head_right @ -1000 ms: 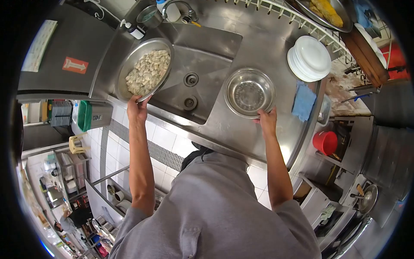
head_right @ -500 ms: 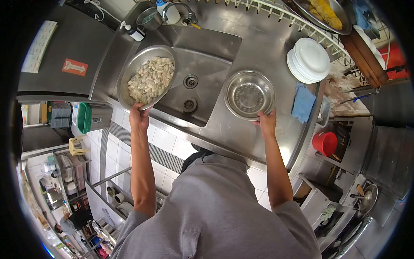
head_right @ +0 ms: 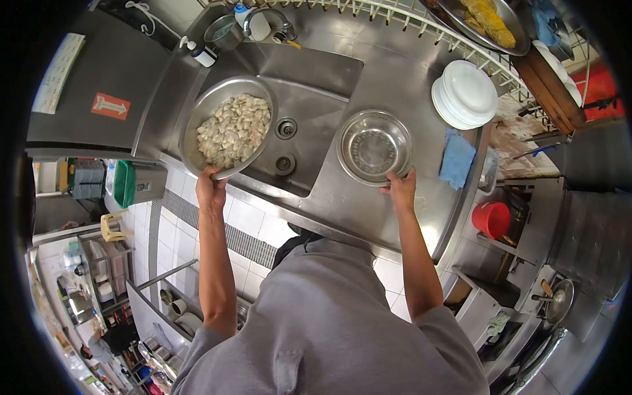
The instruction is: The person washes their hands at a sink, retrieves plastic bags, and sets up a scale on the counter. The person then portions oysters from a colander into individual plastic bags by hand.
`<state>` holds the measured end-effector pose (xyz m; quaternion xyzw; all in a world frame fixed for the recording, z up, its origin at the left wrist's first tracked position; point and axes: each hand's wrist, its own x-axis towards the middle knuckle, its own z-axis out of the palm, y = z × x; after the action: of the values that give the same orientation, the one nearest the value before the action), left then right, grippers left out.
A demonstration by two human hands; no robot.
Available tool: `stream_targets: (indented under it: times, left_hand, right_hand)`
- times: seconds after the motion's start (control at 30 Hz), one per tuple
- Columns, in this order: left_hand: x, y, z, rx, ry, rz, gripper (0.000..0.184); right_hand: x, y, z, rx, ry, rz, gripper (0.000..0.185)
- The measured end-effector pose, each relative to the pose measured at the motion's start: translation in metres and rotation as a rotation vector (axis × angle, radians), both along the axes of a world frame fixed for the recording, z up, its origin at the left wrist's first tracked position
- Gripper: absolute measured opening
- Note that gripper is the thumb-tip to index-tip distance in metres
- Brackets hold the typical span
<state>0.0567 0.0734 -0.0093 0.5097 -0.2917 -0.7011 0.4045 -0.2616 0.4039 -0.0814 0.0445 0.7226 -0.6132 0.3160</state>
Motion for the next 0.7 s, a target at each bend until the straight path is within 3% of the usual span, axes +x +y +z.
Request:
stream_targets:
  times: [0.1, 0.2, 0.27, 0.33, 0.4, 0.5, 0.53, 0.6, 0.67, 0.7]
  left_hand:
    - [0.005, -0.003, -0.009, -0.002, 0.005, -0.031, 0.035]
    - [-0.002, 0.000, -0.009, 0.015, -0.024, -0.036, 0.034]
    - [0.000, 0.004, -0.011, -0.011, -0.003, -0.041, 0.033]
    - [0.003, 0.010, -0.002, -0.042, -0.013, -0.171, 0.026]
    - [-0.015, 0.029, 0.020, -0.059, -0.073, -0.125, 0.005]
    - [-0.032, 0.041, 0.013, -0.063, -0.090, -0.150, 0.010]
    - [-0.054, 0.056, 0.022, -0.077, -0.075, -0.046, 0.017]
    - [-0.072, 0.073, 0.017, -0.050, -0.053, -0.157, 0.023]
    - [-0.085, 0.078, -0.007, -0.036, -0.156, -0.373, 0.023]
    - [-0.097, 0.085, -0.009, -0.055, -0.172, -0.427, 0.023]
  right_hand:
    - [0.002, 0.000, 0.000, -0.016, 0.026, 0.000, 0.034]
    - [-0.002, 0.004, -0.011, -0.002, 0.023, 0.012, 0.043]
    - [0.002, 0.000, -0.008, 0.038, 0.103, -0.076, 0.065]
    - [-0.002, -0.001, 0.001, 0.112, 0.189, -0.104, 0.069]
    - [-0.012, 0.001, 0.002, 0.185, 0.266, -0.117, 0.074]
    - [-0.034, 0.005, -0.018, 0.141, 0.282, -0.080, 0.070]
    - [-0.041, 0.003, -0.019, 0.079, 0.271, -0.073, 0.069]
    - [-0.048, 0.002, -0.012, 0.015, 0.264, -0.058, 0.071]
    - [-0.051, 0.002, 0.017, -0.112, 0.015, -0.058, 0.075]
    - [-0.049, 0.001, 0.032, -0.112, 0.018, -0.055, 0.075]
